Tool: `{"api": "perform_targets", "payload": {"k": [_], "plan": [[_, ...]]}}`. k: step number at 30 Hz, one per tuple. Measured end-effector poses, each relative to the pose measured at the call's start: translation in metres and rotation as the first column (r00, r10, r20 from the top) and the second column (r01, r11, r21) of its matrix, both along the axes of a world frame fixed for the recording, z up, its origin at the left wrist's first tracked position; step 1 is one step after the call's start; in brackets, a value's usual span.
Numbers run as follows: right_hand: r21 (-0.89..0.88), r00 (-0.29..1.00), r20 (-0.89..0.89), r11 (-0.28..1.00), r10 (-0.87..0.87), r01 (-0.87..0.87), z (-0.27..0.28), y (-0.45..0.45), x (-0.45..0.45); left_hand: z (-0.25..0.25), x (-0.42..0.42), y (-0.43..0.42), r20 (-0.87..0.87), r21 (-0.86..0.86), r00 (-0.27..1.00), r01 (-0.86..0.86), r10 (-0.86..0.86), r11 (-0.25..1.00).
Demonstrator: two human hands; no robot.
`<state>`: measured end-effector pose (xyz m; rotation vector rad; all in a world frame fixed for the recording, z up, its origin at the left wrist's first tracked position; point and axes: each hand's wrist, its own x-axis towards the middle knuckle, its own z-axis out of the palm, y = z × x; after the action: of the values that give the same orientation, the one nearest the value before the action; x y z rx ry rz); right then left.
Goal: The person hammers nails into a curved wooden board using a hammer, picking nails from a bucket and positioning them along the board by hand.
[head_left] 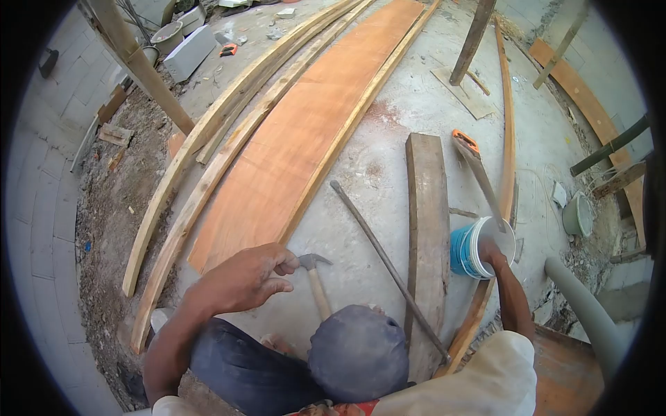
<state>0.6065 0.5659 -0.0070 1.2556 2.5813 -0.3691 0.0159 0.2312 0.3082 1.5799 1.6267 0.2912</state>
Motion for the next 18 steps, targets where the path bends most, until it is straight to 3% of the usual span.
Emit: {"api": "perform_targets", "payload": {"k": [2, 4, 5, 6, 7, 9, 15, 18], "plan": [[0.047, 0.935, -0.303, 0.977, -0.184, 0.207, 0.001, -0.006, 0.01, -0.016, 0.002, -0.003, -0.029, -0.057, 0.999, -0.036, 0.034, 0.998], [-0.073, 0.919, -0.3, 0.967, -0.254, 0.244, 0.019, -0.007, 0.012, -0.026, -0.001, -0.007, -0.013, -0.107, 1.0, -0.02, 0.019, 0.994], [-0.03, 0.906, -0.32, 0.959, -0.277, 0.283, 0.016, -0.008, 0.017, -0.032, -0.003, -0.007, -0.007, -0.154, 1.0, -0.016, 0.015, 0.988], [-0.192, 0.834, -0.333, 0.898, -0.44, 0.397, 0.035, -0.013, 0.01, -0.038, -0.004, -0.009, 0.015, -0.162, 0.999, 0.034, -0.032, 0.986], [-0.161, 0.826, -0.326, 0.888, -0.46, 0.43, 0.031, -0.012, 0.013, -0.044, -0.007, -0.012, 0.027, -0.189, 0.999, 0.031, -0.027, 0.981], [-0.351, 0.653, -0.313, 0.723, -0.69, 0.595, 0.058, -0.023, 0.0, -0.052, -0.004, -0.01, 0.071, -0.223, 0.994, 0.094, -0.08, 0.97], [-0.53, 0.404, -0.364, 0.544, -0.839, 0.651, 0.097, -0.044, -0.02, -0.061, -0.003, -0.009, 0.096, -0.321, 0.995, -0.002, 0.035, 0.947], [-0.526, 0.42, -0.403, 0.581, -0.813, 0.622, 0.111, -0.055, -0.021, -0.066, -0.006, -0.009, 0.064, -0.29, 0.998, 0.018, 0.001, 0.957]]}}
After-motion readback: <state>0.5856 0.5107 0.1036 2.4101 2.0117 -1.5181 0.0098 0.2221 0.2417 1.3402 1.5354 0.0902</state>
